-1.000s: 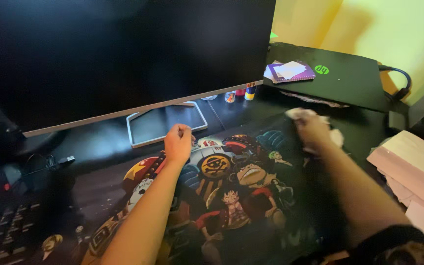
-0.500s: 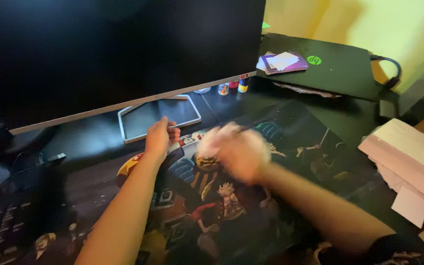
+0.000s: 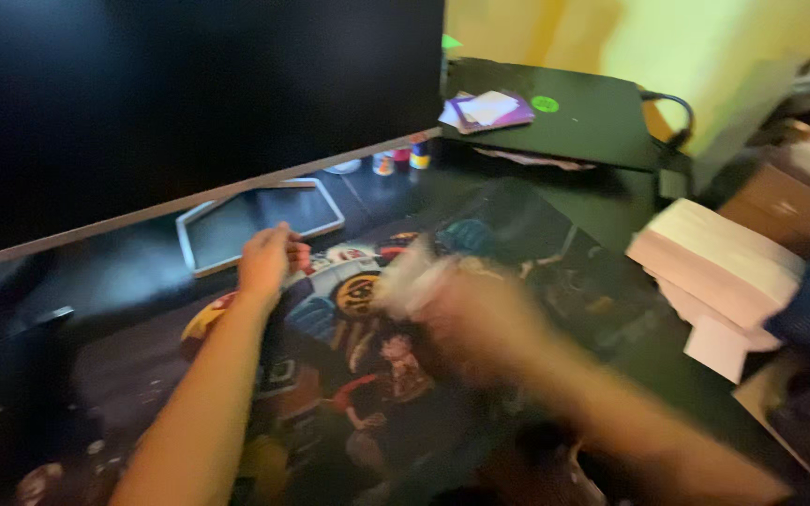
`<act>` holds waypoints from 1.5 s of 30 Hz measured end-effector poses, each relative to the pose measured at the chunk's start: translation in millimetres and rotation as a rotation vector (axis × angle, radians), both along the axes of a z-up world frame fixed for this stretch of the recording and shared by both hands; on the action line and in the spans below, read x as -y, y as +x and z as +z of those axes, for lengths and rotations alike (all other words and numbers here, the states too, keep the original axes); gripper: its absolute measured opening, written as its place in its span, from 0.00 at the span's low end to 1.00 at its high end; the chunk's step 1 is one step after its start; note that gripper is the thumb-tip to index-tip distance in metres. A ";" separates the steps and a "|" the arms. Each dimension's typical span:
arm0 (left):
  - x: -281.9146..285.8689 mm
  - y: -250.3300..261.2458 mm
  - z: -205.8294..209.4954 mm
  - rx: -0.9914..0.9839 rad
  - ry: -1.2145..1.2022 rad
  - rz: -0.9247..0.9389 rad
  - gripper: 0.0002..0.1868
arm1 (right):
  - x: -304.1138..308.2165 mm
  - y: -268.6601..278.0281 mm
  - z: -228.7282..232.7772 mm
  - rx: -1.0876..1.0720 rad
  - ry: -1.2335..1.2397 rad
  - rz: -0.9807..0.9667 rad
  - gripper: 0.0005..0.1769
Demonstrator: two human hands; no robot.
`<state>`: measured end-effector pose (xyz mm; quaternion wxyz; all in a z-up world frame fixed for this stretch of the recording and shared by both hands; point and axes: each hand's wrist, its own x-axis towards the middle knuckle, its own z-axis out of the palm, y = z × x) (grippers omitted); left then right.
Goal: The person wipes a computer monitor stand, keyboard area, and mousepad with a cloth, then sprays a liquid onto the cloth to clean the desk surface and a laptop lid before organizing a notebook and papers into a box.
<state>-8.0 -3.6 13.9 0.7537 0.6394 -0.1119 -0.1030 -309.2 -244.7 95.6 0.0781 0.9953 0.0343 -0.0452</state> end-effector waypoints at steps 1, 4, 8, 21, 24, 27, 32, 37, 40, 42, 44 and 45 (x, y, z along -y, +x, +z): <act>-1.2 -1.1 -0.9 0.008 -0.003 -0.011 0.19 | -34.7 -15.4 6.0 0.144 0.107 0.113 0.13; -6.5 -3.5 -0.3 0.021 -0.018 -0.029 0.19 | -102.6 -55.1 20.8 0.589 0.419 0.474 0.22; -8.3 -2.2 0.6 0.007 -0.006 -0.026 0.18 | -34.9 -44.8 24.9 0.273 0.531 -0.129 0.18; 25.2 -17.5 57.8 0.417 0.612 -0.332 0.19 | 99.9 -77.0 3.1 0.601 0.346 -0.519 0.21; 43.5 -38.4 103.4 0.565 0.883 -0.427 0.30 | -53.3 -43.2 -14.5 0.309 0.375 0.017 0.18; 52.9 -60.9 142.8 0.699 1.024 -0.356 0.31 | -180.4 -47.6 -25.8 0.226 0.490 0.540 0.16; 27.2 -67.3 177.4 0.753 1.123 -0.310 0.33 | -169.8 -21.6 -1.1 0.037 0.891 0.570 0.18; -54.5 -51.3 205.1 0.473 1.059 -0.174 0.33 | 6.6 41.1 63.3 0.455 0.303 -0.072 0.25; -87.8 -51.0 204.8 0.414 0.976 -0.103 0.31 | 110.9 36.8 40.4 0.424 0.544 -0.529 0.25; -103.2 -51.1 201.2 0.421 0.952 -0.111 0.31 | 160.4 40.2 8.9 0.358 0.190 -0.296 0.27; -113.9 -49.3 196.3 0.434 0.923 -0.107 0.30 | 181.0 46.4 -14.8 0.392 -0.037 -0.120 0.37; -116.4 -48.2 192.9 0.443 0.905 -0.099 0.30 | 180.3 54.8 -16.5 0.338 0.097 -0.217 0.35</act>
